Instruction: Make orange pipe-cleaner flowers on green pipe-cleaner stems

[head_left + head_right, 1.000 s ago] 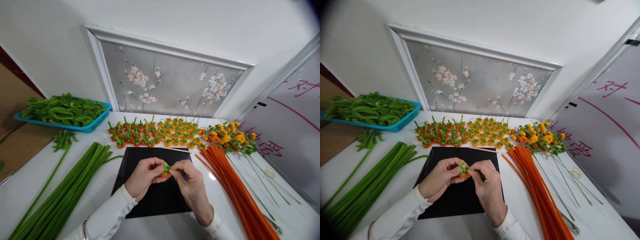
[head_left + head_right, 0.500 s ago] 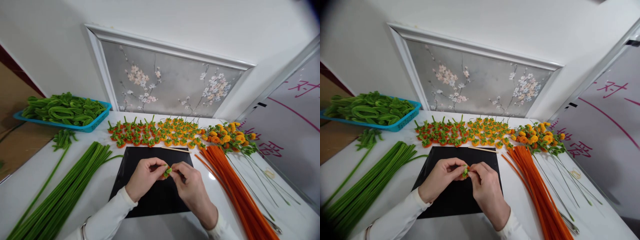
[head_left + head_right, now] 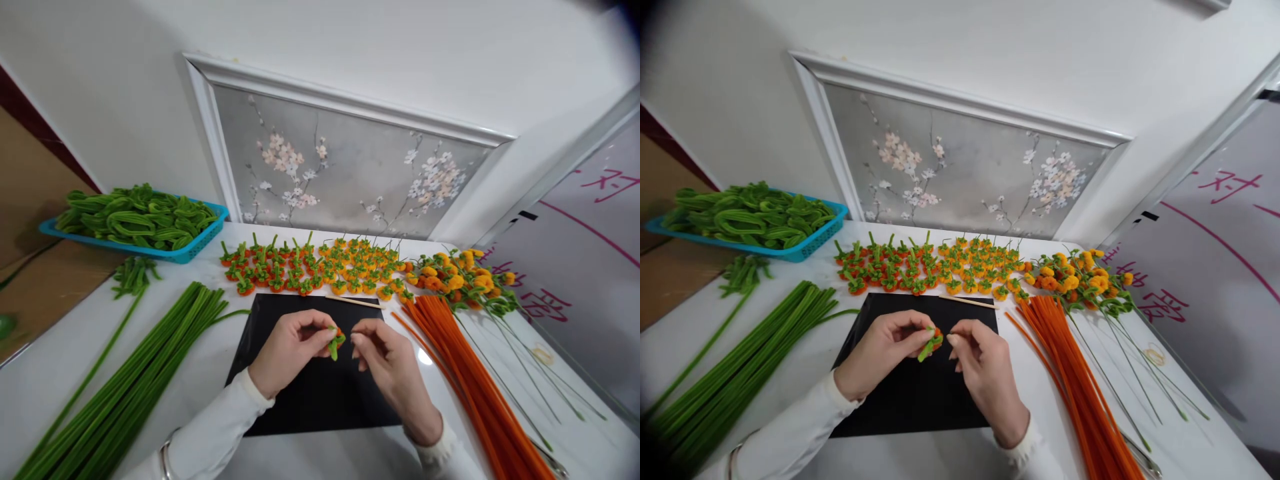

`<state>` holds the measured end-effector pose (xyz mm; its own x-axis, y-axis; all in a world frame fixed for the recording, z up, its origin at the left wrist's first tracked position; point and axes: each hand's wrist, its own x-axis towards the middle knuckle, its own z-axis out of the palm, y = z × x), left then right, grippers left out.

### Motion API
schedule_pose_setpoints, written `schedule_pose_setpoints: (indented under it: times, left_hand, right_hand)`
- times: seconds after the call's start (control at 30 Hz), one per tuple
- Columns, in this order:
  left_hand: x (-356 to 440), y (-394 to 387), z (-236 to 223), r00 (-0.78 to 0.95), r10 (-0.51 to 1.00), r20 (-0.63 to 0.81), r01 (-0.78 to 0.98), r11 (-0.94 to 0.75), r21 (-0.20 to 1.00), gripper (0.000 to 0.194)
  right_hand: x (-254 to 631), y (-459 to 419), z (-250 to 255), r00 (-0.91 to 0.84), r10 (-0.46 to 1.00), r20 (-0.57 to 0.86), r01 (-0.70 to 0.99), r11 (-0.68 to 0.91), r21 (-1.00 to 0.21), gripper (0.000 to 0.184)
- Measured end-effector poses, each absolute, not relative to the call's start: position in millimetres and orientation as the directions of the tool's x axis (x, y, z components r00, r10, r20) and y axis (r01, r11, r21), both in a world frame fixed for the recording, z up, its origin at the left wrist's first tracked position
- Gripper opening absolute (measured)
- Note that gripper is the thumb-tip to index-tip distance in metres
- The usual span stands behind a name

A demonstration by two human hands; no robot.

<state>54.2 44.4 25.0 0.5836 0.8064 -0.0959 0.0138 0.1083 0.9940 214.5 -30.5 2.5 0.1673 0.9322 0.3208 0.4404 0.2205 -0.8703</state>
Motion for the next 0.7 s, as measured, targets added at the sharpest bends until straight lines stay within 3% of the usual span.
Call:
schedule_pose_setpoints:
  times: [0.1,0.17,0.27,0.33,0.43,0.53,0.6,0.7]
  left_hand:
    - [54.6,42.8,23.9,0.531,0.842,0.09,0.084,-0.158,0.984,0.009]
    - [55.6,41.2,23.0,0.517,0.835,0.187,0.139,-0.297,0.945,0.008]
    - [57.2,38.7,22.6,0.529,0.817,0.228,0.178,-0.369,0.912,0.009]
    - [57.8,37.7,23.2,0.54,0.826,0.16,0.143,-0.278,0.95,0.008]
    - [58.1,37.7,24.4,0.554,0.832,-0.027,0.036,0.008,0.999,0.012]
    - [57.8,38.5,25.3,0.538,0.824,-0.178,-0.037,0.234,0.972,0.017]
    - [57.3,38.8,26.1,0.529,0.818,-0.225,-0.052,0.295,0.954,0.02]
    - [56.9,38.6,28.5,0.523,0.812,-0.259,-0.056,0.336,0.94,0.023]
  right_hand:
    - [208.5,-31.8,1.0,0.121,0.993,0.016,0.174,-0.006,-0.985,0.033]
    - [204.6,-33.0,2.6,0.076,0.997,-0.023,0.147,-0.034,-0.989,0.035]
    - [201.9,-34.6,7.7,0.097,0.994,0.049,0.289,0.019,-0.957,0.029]
    - [202.4,-35.4,11.0,0.102,0.979,0.177,0.46,0.111,-0.881,0.023]
    - [204.2,-35.4,12.9,0.031,0.932,0.362,0.665,0.251,-0.703,0.022]
    - [205.5,-33.9,11.7,-0.025,0.905,0.425,0.766,0.29,-0.573,0.022]
    - [206.8,-32.3,10.8,-0.019,0.901,0.434,0.784,0.283,-0.553,0.021]
    - [211.2,-30.4,10.4,0.079,0.919,0.386,0.69,0.229,-0.687,0.016]
